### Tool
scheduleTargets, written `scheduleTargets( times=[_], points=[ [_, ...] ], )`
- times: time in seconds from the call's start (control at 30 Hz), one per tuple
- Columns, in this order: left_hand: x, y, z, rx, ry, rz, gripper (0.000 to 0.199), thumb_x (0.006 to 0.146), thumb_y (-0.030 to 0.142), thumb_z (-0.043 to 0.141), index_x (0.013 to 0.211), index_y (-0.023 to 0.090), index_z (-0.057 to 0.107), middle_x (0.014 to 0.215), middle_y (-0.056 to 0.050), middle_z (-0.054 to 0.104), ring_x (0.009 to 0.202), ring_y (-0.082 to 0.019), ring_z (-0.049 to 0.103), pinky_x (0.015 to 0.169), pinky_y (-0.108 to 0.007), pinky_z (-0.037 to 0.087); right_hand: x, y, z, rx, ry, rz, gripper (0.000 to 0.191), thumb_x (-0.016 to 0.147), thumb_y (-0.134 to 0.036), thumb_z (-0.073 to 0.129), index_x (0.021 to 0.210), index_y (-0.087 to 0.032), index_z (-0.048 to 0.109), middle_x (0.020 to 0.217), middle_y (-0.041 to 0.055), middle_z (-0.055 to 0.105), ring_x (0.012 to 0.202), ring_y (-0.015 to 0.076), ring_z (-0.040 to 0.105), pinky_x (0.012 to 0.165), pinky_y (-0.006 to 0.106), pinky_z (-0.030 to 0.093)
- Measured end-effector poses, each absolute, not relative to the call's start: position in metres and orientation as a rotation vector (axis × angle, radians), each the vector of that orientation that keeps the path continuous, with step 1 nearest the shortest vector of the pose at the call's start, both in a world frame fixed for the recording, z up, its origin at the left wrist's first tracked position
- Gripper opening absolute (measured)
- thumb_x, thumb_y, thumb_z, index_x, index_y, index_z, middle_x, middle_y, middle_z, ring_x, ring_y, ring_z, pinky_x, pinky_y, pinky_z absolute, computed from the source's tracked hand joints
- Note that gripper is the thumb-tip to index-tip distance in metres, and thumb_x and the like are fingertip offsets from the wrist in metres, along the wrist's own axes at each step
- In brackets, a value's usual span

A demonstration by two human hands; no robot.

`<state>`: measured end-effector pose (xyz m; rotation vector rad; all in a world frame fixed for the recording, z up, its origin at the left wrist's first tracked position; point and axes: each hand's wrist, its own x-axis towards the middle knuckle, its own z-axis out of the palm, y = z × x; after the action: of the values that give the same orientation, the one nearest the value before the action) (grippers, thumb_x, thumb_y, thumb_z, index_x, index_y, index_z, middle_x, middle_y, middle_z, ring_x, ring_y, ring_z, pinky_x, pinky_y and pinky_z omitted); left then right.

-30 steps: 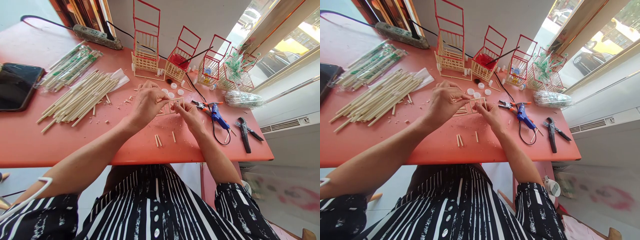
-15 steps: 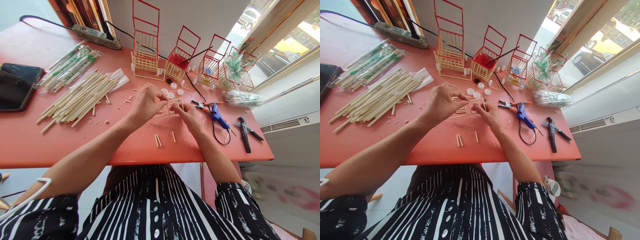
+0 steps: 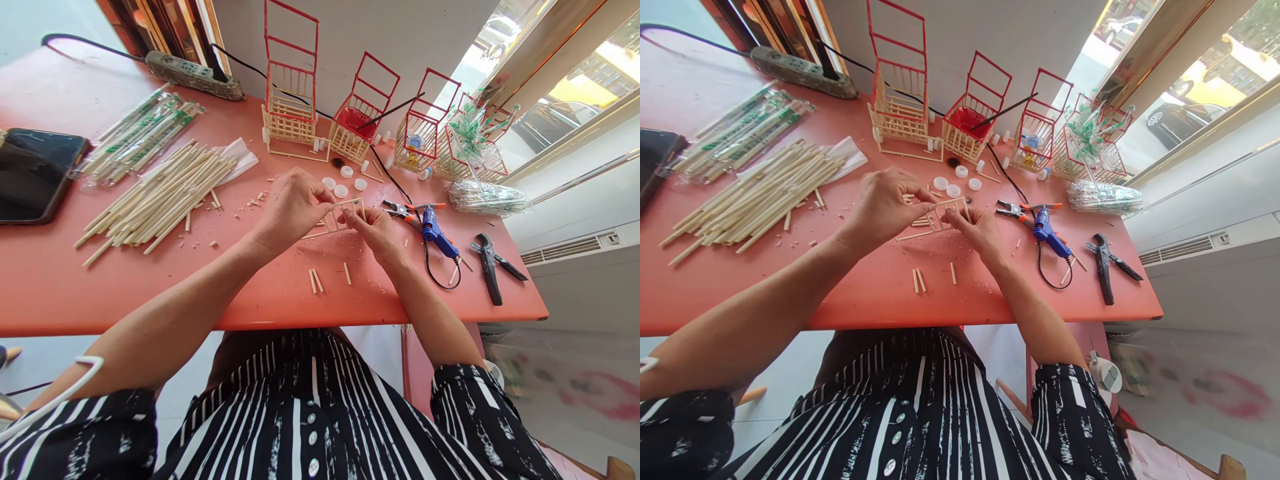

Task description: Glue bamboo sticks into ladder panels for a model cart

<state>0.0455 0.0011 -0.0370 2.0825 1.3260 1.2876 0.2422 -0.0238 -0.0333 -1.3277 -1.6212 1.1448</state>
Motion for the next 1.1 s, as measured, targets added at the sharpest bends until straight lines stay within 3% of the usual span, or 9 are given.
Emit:
scheduleTargets(
  times=[0.17, 0.6, 0.87, 1.1],
  points=[
    [0.0457, 0.0017, -0.0381, 2.097, 1.335, 1.317, 0.008, 0.077, 0.028, 0.074, 0.070, 0.029, 0.078, 0.079, -0.002, 0.079, 0.085, -0.026, 0.070, 0.084, -0.040, 0.056, 0.2419, -0.0230, -0.0340, -1.314, -1.617, 1.155, 0.058, 0.080, -0.076, 0.071, 0.076, -0.019, 0.072, 0.069, -0.0012, 0.056, 0.067, 0.0130, 0.041, 0.066, 0.030, 0.032],
    [0.0454, 0.0039, -0.0410, 2.102, 1.314, 1.318, 0.006, 0.077, 0.022, 0.076, 0.073, 0.026, 0.077, 0.079, -0.004, 0.077, 0.093, -0.027, 0.068, 0.092, -0.044, 0.054, 0.2425, -0.0210, -0.0373, -1.330, -1.615, 1.161, 0.057, 0.079, -0.076, 0.072, 0.076, -0.019, 0.075, 0.070, -0.0006, 0.058, 0.068, 0.0133, 0.042, 0.065, 0.029, 0.032],
    [0.0421, 0.0064, -0.0427, 2.118, 1.304, 1.311, 0.007, 0.083, 0.030, 0.076, 0.078, 0.030, 0.080, 0.085, -0.004, 0.079, 0.096, -0.029, 0.070, 0.091, -0.046, 0.053, 0.2423, -0.0212, -0.0352, -1.316, -1.592, 1.154, 0.058, 0.078, -0.077, 0.072, 0.074, -0.019, 0.073, 0.078, 0.0028, 0.068, 0.074, 0.0152, 0.049, 0.070, 0.030, 0.037],
    [0.0434, 0.0027, -0.0404, 2.122, 1.320, 1.276, 0.007, 0.080, 0.025, 0.074, 0.079, 0.030, 0.080, 0.082, -0.003, 0.076, 0.096, -0.028, 0.068, 0.092, -0.046, 0.051, 0.2423, -0.0208, -0.0356, -1.326, -1.583, 1.178, 0.056, 0.076, -0.075, 0.073, 0.076, -0.019, 0.075, 0.073, 0.0011, 0.064, 0.070, 0.0143, 0.045, 0.067, 0.030, 0.034]
  ],
)
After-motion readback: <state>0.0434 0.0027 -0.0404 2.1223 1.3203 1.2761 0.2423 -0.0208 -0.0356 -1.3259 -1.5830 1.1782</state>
